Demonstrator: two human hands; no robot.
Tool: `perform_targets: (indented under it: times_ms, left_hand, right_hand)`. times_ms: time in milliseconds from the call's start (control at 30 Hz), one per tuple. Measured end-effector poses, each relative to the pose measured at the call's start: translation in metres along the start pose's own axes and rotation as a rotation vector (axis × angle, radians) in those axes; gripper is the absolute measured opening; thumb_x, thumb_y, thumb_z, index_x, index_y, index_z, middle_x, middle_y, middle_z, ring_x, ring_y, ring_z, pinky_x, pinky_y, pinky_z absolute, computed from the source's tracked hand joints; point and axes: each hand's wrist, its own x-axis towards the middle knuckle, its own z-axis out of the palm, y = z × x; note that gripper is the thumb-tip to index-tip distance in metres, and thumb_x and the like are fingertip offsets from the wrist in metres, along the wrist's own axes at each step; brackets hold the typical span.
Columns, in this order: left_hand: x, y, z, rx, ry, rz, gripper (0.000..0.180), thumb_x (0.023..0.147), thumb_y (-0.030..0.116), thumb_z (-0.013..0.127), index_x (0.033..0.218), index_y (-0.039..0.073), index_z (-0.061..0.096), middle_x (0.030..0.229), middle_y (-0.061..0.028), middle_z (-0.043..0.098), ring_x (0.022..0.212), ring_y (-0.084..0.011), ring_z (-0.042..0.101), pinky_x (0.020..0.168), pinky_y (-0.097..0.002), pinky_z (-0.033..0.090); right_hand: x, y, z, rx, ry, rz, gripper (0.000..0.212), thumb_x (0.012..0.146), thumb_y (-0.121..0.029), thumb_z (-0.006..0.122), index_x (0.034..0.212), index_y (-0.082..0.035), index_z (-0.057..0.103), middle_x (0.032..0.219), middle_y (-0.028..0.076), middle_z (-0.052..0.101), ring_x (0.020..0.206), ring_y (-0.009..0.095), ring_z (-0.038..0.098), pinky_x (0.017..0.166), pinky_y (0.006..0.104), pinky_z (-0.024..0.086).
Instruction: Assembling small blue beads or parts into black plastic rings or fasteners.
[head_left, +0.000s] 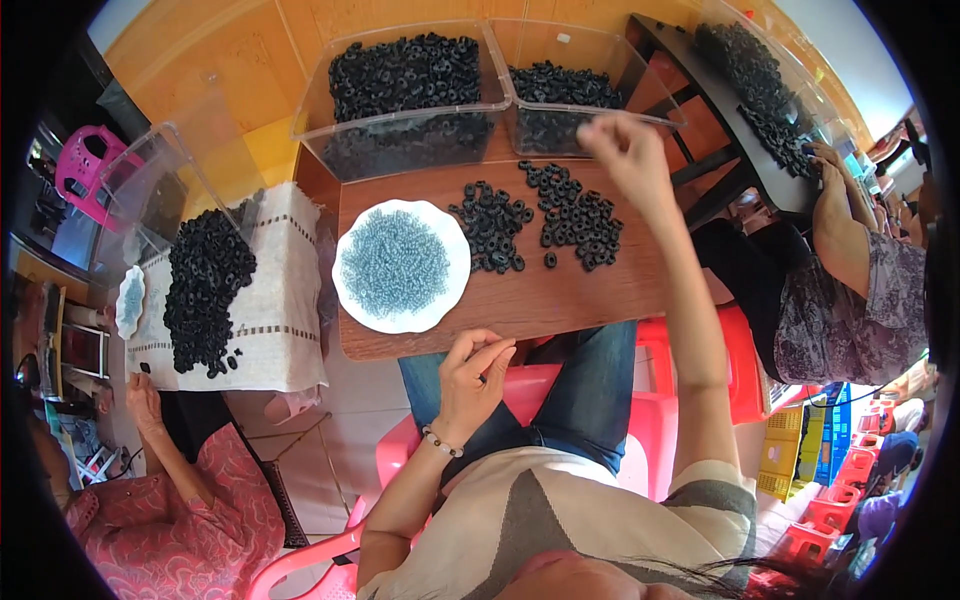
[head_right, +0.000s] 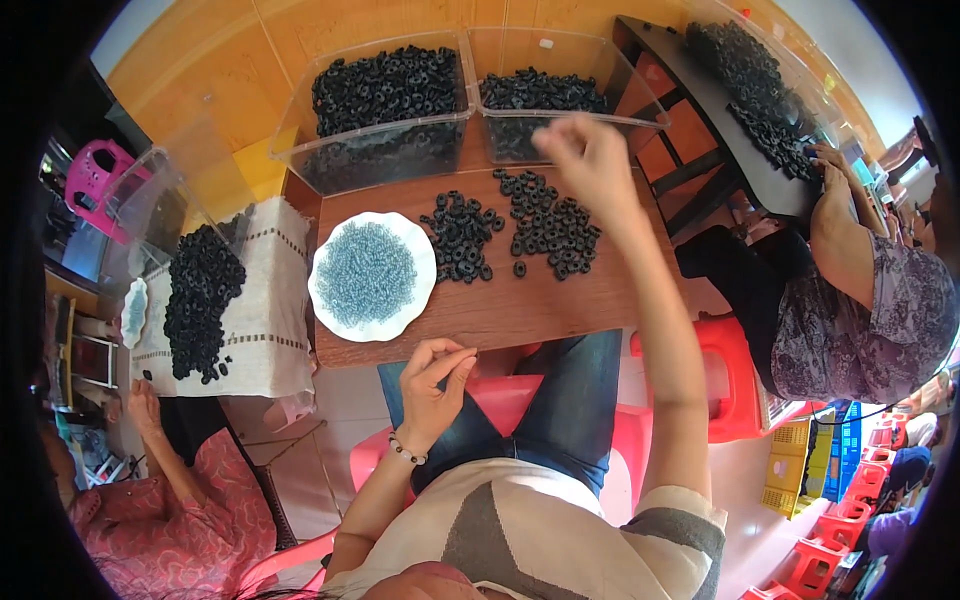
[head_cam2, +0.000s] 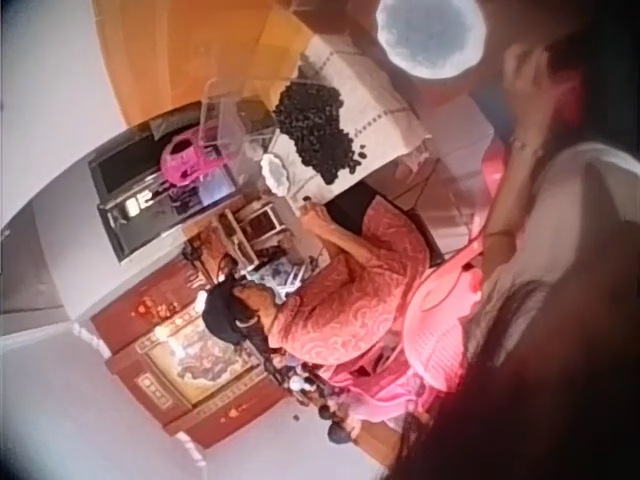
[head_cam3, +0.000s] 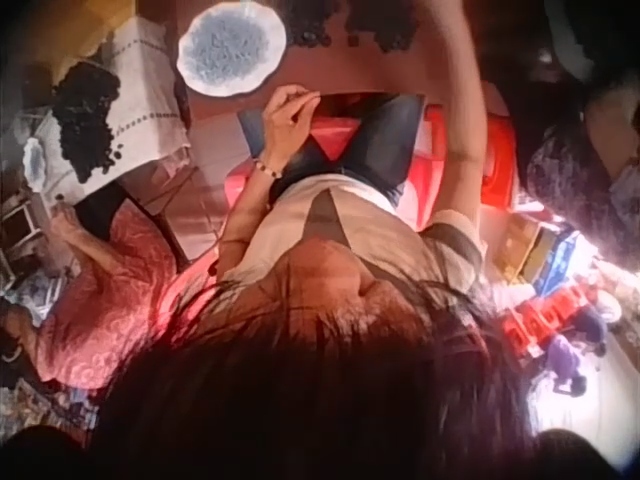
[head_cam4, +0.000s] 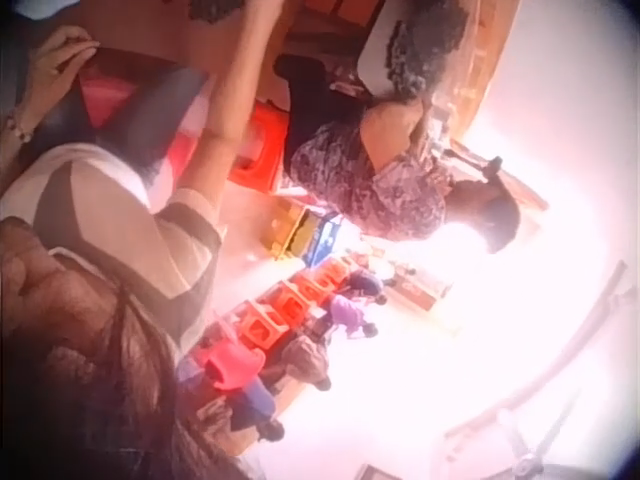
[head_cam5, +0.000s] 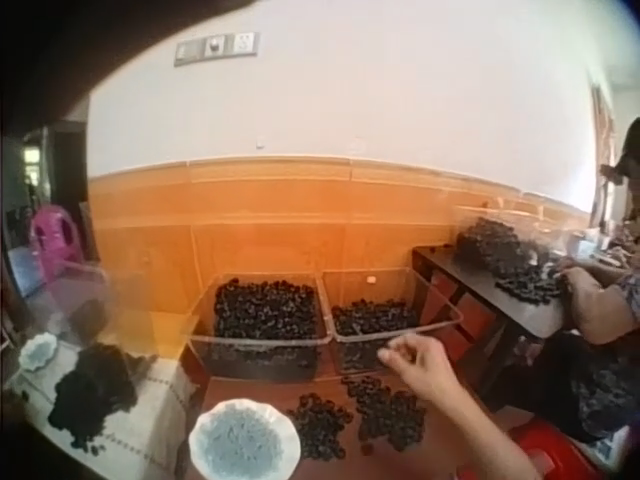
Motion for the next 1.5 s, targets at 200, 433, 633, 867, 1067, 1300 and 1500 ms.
perform_targets:
  times_ms: [200,433,633,867,1067,1300,1500]
  left_hand:
    - [0.003,-0.002,0.000,0.012,-0.003,-0.007,0.012,0.093,0.001,0.075,0.105,0.001,0.079,0.101,-0.0091,0.067,0.074,-0.0165,0.070,0.067,-0.0273,0.054]
    - [0.004,0.005,-0.002,-0.001,-0.016,-0.026,0.013,0.091,0.001,0.076,0.103,0.000,0.079,0.101,-0.0095,0.067,0.076,-0.0165,0.067,0.067,-0.0275,0.053]
    - [0.005,0.004,-0.001,0.012,-0.024,-0.034,0.013,0.091,0.001,0.076,0.103,0.000,0.079,0.101,-0.0094,0.067,0.077,-0.0176,0.068,0.068,-0.0283,0.053]
    - [0.004,0.004,-0.002,0.012,-0.013,-0.036,0.013,0.090,0.001,0.076,0.103,0.001,0.079,0.101,-0.0095,0.067,0.079,-0.0188,0.068,0.069,-0.0288,0.053]
    - [0.009,0.005,-0.007,0.061,0.068,0.008,0.013,0.090,0.002,0.077,0.103,0.002,0.078,0.105,-0.0099,0.068,0.081,-0.0199,0.071,0.069,-0.0297,0.056]
    - [0.010,0.005,-0.009,-0.018,0.118,0.038,0.025,0.090,0.004,0.079,0.115,0.001,0.075,0.113,-0.0107,0.068,0.083,-0.0165,0.074,0.069,-0.0281,0.059]
    - [0.008,0.005,-0.009,-0.069,0.172,0.069,0.038,0.088,0.004,0.082,0.125,0.004,0.074,0.114,-0.0107,0.067,0.083,-0.0178,0.072,0.068,-0.0290,0.059]
  right_hand:
    - [0.058,0.028,-0.005,-0.291,0.221,-0.019,0.029,0.099,-0.024,0.071,0.112,0.001,0.075,0.083,0.005,0.073,0.078,0.011,0.066,0.073,0.0291,0.054]
    - [-0.048,0.000,0.062,-0.076,-0.196,-0.024,0.018,0.092,-0.012,0.075,0.107,-0.002,0.075,0.094,0.016,0.075,0.078,0.029,0.072,0.072,0.0379,0.057]
    - [-0.072,0.008,0.084,-0.240,-0.350,-0.030,0.021,0.091,-0.011,0.074,0.111,-0.005,0.075,0.094,0.014,0.070,0.091,0.032,0.070,0.081,0.0423,0.056]
    - [-0.079,0.007,0.085,-0.206,-0.364,0.057,0.020,0.091,-0.008,0.073,0.110,-0.004,0.076,0.094,0.014,0.071,0.089,0.031,0.070,0.081,0.0406,0.056]
    - [-0.106,-0.009,0.072,0.500,-0.402,0.428,0.021,0.095,-0.009,0.075,0.114,0.001,0.076,0.094,-0.002,0.073,0.082,0.003,0.063,0.076,0.0222,0.051]
    - [-0.144,-0.050,0.054,0.844,-0.558,0.706,0.025,0.097,-0.017,0.077,0.117,-0.004,0.075,0.089,-0.004,0.071,0.073,0.002,0.057,0.065,0.0189,0.045]
    - [-0.174,-0.053,0.066,1.104,-0.620,0.839,0.026,0.097,-0.019,0.077,0.116,-0.002,0.074,0.089,-0.001,0.071,0.071,0.004,0.056,0.062,0.0191,0.043]
